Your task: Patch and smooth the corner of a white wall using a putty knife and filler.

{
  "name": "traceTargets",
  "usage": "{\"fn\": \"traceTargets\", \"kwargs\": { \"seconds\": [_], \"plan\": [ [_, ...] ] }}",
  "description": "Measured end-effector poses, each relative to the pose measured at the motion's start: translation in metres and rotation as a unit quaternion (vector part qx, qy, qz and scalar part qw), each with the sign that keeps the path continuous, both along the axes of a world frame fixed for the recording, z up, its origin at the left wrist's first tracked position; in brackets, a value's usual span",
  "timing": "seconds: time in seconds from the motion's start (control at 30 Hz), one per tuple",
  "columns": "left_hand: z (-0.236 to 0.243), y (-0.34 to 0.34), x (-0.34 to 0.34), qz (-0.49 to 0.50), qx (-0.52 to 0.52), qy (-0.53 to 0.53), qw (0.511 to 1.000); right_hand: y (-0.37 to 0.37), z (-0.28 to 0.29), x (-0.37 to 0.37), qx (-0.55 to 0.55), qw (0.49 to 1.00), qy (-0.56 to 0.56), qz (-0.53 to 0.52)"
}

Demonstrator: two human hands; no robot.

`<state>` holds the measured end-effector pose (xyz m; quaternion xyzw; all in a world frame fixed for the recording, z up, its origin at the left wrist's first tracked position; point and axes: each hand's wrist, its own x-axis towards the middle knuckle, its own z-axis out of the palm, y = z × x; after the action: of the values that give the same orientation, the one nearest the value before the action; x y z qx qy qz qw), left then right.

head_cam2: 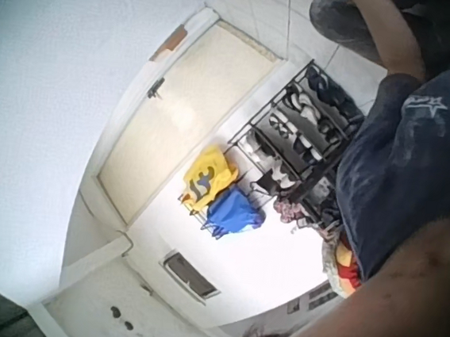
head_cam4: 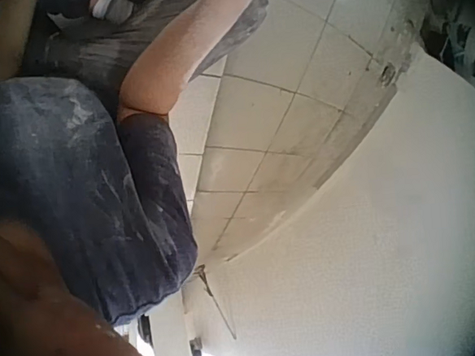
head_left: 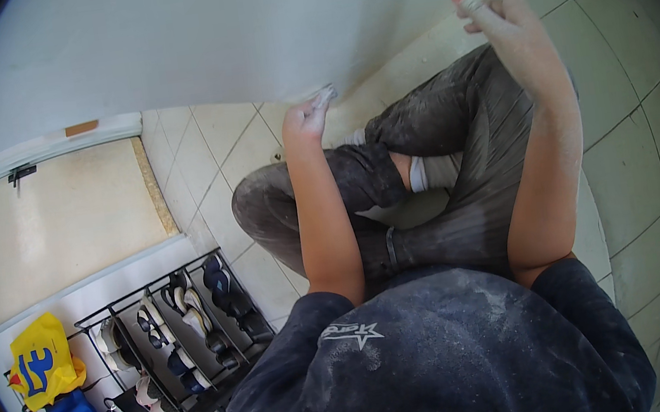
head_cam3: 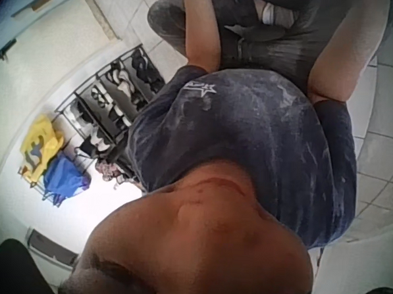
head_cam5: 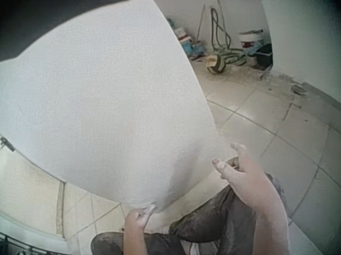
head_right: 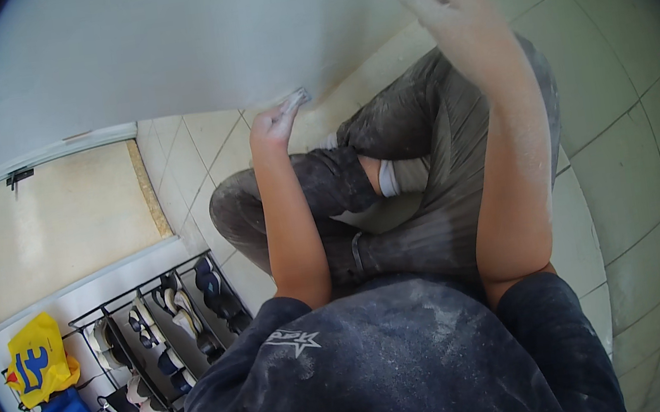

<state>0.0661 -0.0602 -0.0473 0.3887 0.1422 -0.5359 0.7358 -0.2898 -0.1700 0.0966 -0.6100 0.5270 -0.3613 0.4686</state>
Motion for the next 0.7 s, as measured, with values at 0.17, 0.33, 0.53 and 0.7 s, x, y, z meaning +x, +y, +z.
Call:
{"fn": "traceTargets", "kwargs": {
  "seconds": [0.17,0.33,0.53,0.7],
  "plan": [
    [-0.02,0.006,0.025,-0.043,-0.009,0.101,0.994,-0.001,-0.001,0.006,-0.006,0.995,0.089,-0.038],
    [-0.026,-0.004,0.013,-0.213,0.085,-0.183,0.956,0.0,-0.002,0.007,0.007,0.999,0.047,-0.005],
    [-0.005,-0.004,-0.009,0.013,0.071,0.04,0.997,-0.003,-0.007,0.011,-0.029,0.995,0.087,-0.028],
    [-0.013,-0.007,-0.003,-0.516,0.176,-0.476,0.69,-0.001,-0.006,0.012,-0.009,0.999,0.037,-0.016]
  ]
}}
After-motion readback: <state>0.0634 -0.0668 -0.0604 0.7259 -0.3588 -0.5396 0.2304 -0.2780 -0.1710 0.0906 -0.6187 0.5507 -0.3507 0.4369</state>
